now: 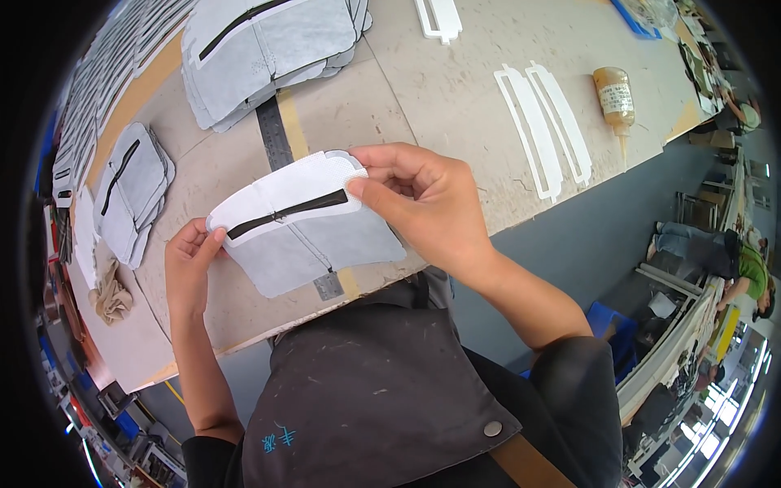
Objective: Applying adhesive to fabric components and aligning them on larger fabric panels with zippers to assemble pouches.
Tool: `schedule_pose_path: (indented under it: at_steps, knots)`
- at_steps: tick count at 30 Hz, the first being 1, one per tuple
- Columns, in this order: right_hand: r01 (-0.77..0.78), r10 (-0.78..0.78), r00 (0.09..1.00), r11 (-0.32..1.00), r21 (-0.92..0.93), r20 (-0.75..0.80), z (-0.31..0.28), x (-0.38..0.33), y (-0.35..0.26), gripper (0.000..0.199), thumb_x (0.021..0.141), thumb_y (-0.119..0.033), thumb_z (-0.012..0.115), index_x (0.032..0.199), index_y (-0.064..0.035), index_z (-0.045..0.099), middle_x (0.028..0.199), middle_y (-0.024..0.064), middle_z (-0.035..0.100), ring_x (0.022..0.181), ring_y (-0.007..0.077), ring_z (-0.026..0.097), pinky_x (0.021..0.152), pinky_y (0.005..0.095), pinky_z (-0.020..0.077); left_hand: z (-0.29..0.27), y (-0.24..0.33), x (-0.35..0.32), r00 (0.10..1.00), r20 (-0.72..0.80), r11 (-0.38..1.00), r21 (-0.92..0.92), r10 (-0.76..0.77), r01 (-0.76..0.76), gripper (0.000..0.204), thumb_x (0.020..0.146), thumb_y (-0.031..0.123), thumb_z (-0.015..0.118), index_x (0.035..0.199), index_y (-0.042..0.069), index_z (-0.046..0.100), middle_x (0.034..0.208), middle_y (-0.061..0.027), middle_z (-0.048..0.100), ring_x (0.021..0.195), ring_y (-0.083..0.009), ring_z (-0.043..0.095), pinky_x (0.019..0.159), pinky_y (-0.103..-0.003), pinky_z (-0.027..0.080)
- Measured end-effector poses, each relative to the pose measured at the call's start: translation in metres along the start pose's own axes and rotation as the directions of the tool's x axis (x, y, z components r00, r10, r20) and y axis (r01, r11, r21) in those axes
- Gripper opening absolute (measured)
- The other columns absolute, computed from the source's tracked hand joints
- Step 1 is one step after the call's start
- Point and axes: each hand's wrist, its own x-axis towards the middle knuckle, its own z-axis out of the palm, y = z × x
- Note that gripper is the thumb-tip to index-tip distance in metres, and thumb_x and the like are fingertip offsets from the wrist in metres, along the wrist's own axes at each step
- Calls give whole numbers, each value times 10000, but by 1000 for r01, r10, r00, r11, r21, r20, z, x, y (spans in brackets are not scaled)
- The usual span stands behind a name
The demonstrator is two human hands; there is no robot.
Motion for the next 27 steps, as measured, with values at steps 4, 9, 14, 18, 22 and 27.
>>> schedule_pose_path:
  at_steps: [4,9,14,18,22,27]
  knots:
    - [-8,8,1000,1000,21,-2,2,-1,-2,280,890,-46,692,1153,42,650,955,93,725,819,70,648,722,206,524,-1,-4,-3,999,-35,998,-56,-1,-1,153,906,137,682,979,3,677,849,-28,688,742,-80,588,708,-242,459]
    - [14,-13,1000,1000,18,-20,3,-1,1,270,891,-45,690,1144,41,654,951,91,723,826,79,649,740,219,523,-4,-5,-6,998,-58,985,-174,-31,20,147,926,151,664,975,13,672,855,-19,690,757,-78,600,728,-243,466]
    - [7,-9,996,1000,-24,-87,-3,2,12,261,883,-40,701,1127,42,663,922,64,712,825,81,638,757,225,505,2,-3,-12,997,-78,936,-347,25,-50,150,918,148,678,982,13,670,885,-32,698,791,-88,623,760,-247,482]
    - [5,-10,994,999,-42,-108,-10,5,17,263,888,-39,684,1138,39,665,928,65,715,825,84,637,741,226,496,12,11,-16,992,-116,917,-391,42,-84,140,907,132,691,975,11,670,873,-38,704,783,-83,625,759,-247,484]
    - [-45,30,991,993,-110,-131,-13,10,21,271,893,-52,666,1151,33,665,931,64,717,827,79,631,745,224,479,14,16,-21,995,-94,914,-402,27,-63,121,903,113,693,969,14,672,848,-45,711,763,-78,629,753,-238,484]
    - [-64,51,988,994,-88,-144,-9,14,25,275,892,-48,665,1153,38,662,945,61,714,824,73,618,746,216,470,15,18,-24,996,-76,900,-431,37,-67,116,902,110,696,966,16,672,854,-51,715,762,-74,628,744,-231,478]
